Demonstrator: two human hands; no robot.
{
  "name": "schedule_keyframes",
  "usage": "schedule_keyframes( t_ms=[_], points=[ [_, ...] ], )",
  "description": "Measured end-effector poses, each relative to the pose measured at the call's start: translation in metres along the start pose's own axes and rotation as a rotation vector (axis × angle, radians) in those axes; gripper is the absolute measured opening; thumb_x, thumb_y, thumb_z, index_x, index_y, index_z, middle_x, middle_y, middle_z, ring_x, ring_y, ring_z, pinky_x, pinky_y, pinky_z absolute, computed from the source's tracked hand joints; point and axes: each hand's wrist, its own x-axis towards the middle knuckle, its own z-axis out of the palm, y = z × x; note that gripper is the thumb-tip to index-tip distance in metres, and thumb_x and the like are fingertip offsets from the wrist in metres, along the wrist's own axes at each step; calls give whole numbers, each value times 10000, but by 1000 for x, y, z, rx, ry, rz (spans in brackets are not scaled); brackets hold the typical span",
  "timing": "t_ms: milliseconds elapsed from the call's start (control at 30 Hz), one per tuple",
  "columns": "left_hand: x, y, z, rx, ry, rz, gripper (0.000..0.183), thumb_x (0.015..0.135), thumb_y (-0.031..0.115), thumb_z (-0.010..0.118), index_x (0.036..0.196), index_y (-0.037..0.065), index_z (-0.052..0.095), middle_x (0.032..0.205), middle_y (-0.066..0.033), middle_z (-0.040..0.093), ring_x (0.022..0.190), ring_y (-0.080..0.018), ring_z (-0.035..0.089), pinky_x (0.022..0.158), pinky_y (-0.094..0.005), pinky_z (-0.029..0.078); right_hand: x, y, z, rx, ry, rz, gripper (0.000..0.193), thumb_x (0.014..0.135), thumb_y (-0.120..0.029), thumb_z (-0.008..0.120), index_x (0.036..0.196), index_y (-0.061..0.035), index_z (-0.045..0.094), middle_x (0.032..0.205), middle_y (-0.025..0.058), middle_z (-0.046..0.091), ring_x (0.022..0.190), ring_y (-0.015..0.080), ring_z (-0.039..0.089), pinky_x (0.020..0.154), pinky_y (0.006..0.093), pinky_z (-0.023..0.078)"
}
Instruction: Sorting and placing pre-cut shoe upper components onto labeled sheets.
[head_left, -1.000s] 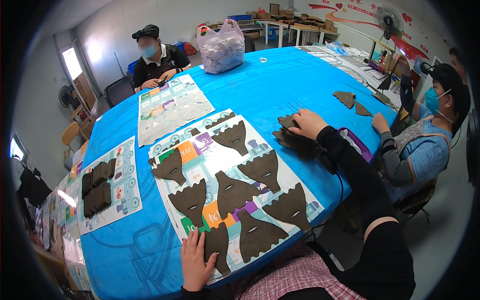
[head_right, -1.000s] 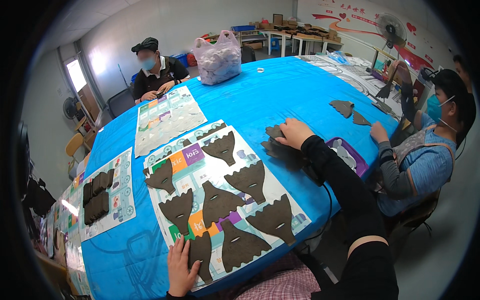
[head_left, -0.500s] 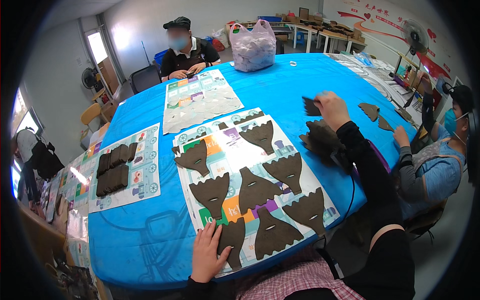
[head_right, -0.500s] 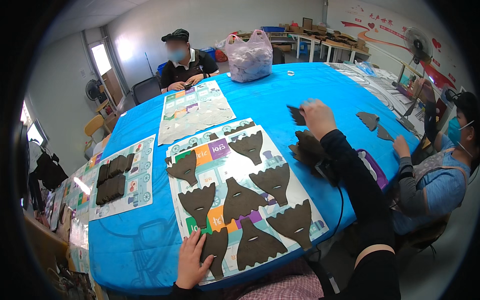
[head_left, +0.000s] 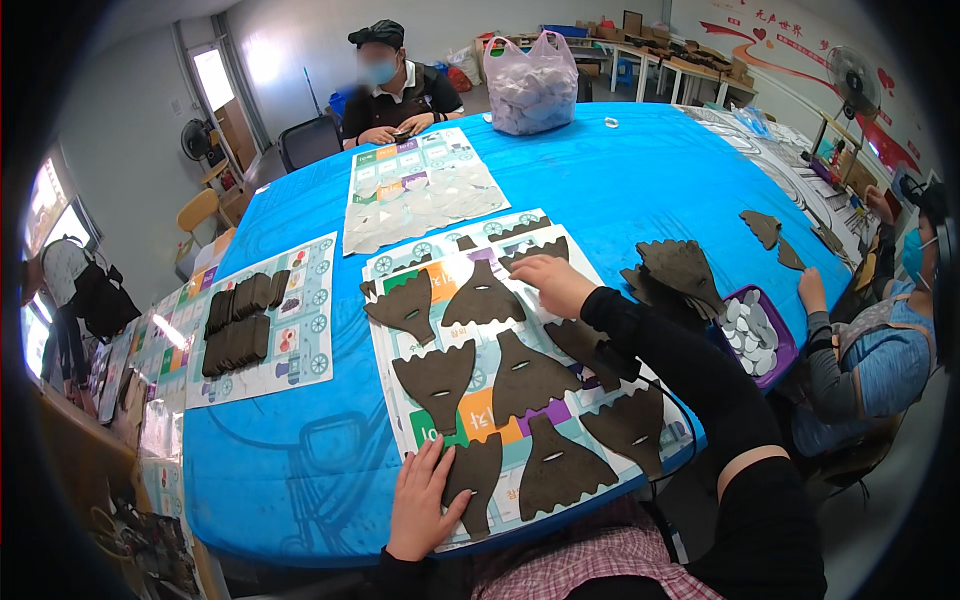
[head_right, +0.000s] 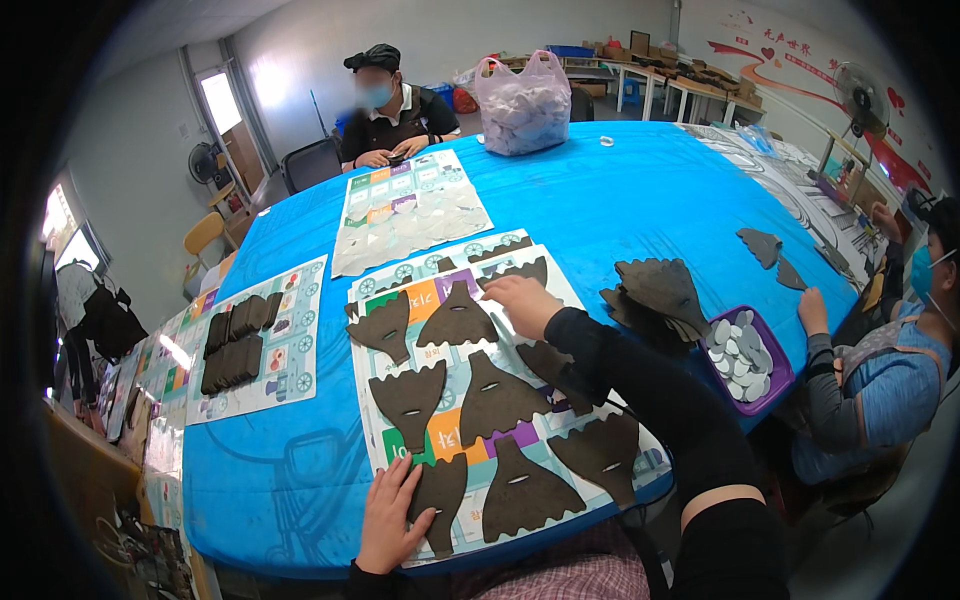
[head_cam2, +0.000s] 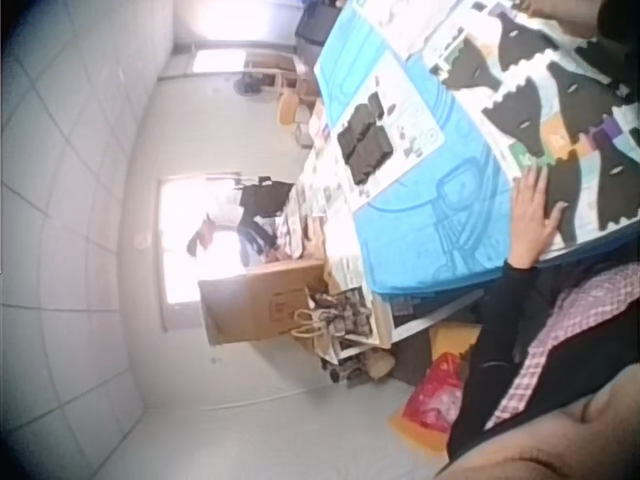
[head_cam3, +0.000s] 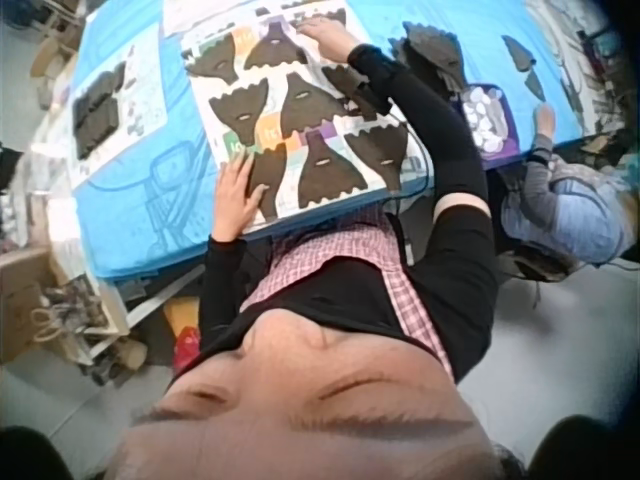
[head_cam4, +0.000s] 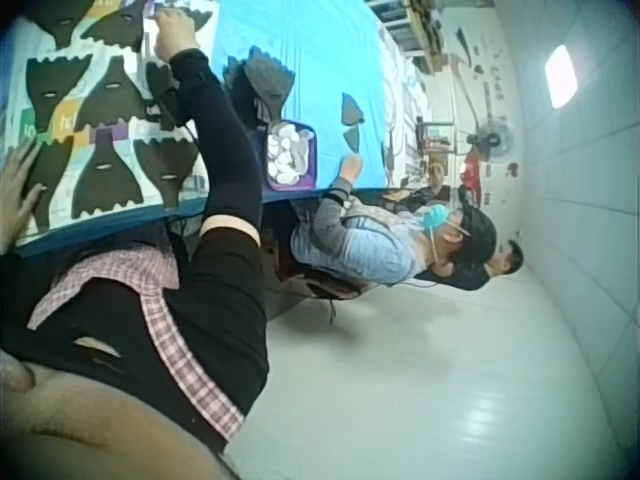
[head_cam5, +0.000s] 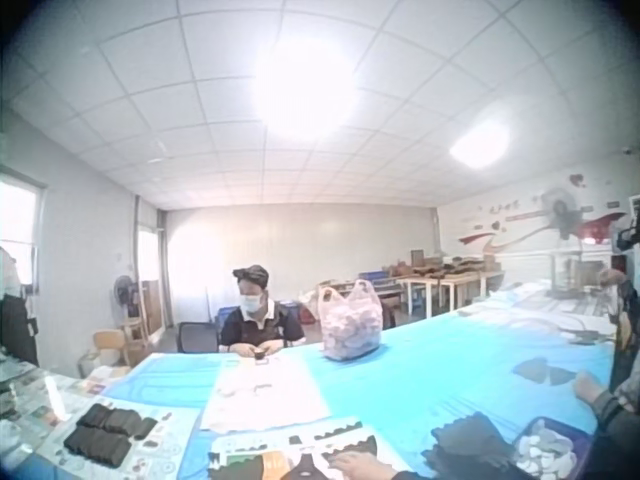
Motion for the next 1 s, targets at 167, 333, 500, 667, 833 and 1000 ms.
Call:
schedule_keyframes(
  t_ms=[167,333,500,667,833,1000],
  points=[
    [-5,-2,-2,0,-1,-23,617,872,350,621,1389,50,466,1488,-145,399,1383,-329,359,1140,-485,246,13,-41,21,-21,-96,-57,414,844,-87,606,1255,-130,571,1230,147,563,1143,318,558,940,436,456],
    [-1,-3,0,-21,10,5,613,876,352,631,1388,57,467,1487,-136,398,1378,-312,365,1136,-487,256,19,-11,26,-24,-168,-132,477,840,-48,575,1308,-130,540,1250,164,551,1153,325,552,971,401,456],
    [-6,-8,-1,-93,54,-2,637,843,299,660,1397,58,457,1499,-170,365,1397,-355,325,1151,-496,225,0,-39,-12,239,36,-105,437,908,-160,590,1330,-75,512,1333,184,523,1234,338,503,1031,401,425],
    [-24,2,-7,-24,-35,52,718,783,299,725,1394,46,448,1509,-215,310,1407,-406,273,1145,-537,199,-96,-68,-96,65,145,-63,263,911,-212,629,1121,-54,610,1062,131,635,1032,335,581,903,411,456],
    [-67,28,-3,41,-43,-140,864,764,392,749,1443,26,359,1545,-261,215,1431,-440,188,1146,-569,149,-243,-89,-94,64,83,338,295,907,-230,631,1138,-50,601,1051,138,628,1016,333,575,873,418,434],
    [-74,30,13,117,74,-203,855,803,421,718,1450,9,340,1538,-274,225,1422,-445,210,1151,-543,160,-319,-137,-56,-105,87,438,839,828,-456,692,1428,8,335,1448,224,379,1343,387,365,1095,472,288]
  ],
)
